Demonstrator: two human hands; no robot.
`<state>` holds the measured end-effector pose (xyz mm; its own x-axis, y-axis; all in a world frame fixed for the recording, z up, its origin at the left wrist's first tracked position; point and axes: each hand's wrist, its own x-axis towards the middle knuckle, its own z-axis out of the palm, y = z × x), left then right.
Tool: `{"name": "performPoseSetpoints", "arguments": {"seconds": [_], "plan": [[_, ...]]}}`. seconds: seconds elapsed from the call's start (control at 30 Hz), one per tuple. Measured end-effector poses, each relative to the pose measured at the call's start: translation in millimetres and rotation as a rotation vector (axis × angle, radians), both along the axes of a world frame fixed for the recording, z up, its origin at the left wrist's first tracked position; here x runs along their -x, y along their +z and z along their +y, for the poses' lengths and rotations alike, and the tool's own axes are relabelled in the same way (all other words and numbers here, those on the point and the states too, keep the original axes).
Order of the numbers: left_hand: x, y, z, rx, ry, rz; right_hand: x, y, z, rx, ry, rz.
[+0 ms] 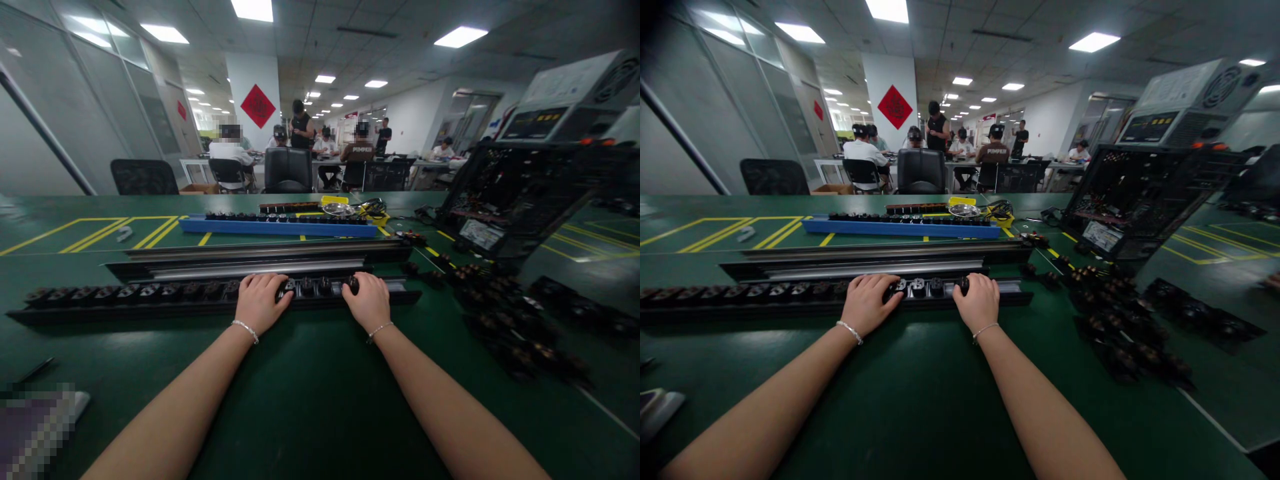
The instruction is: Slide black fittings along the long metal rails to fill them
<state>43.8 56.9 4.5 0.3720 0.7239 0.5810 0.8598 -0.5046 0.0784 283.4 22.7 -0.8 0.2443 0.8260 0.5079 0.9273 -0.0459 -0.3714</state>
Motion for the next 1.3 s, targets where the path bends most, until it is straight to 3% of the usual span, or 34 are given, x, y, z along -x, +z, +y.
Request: {"name": "performPoseSetpoints", "arguments": {"seconds": [1.3], "plan": [[-1,1.1,0,0.016,-0.004,-0.018,-22,8.6,-3,0.061,-0.064,-0.019]]}}
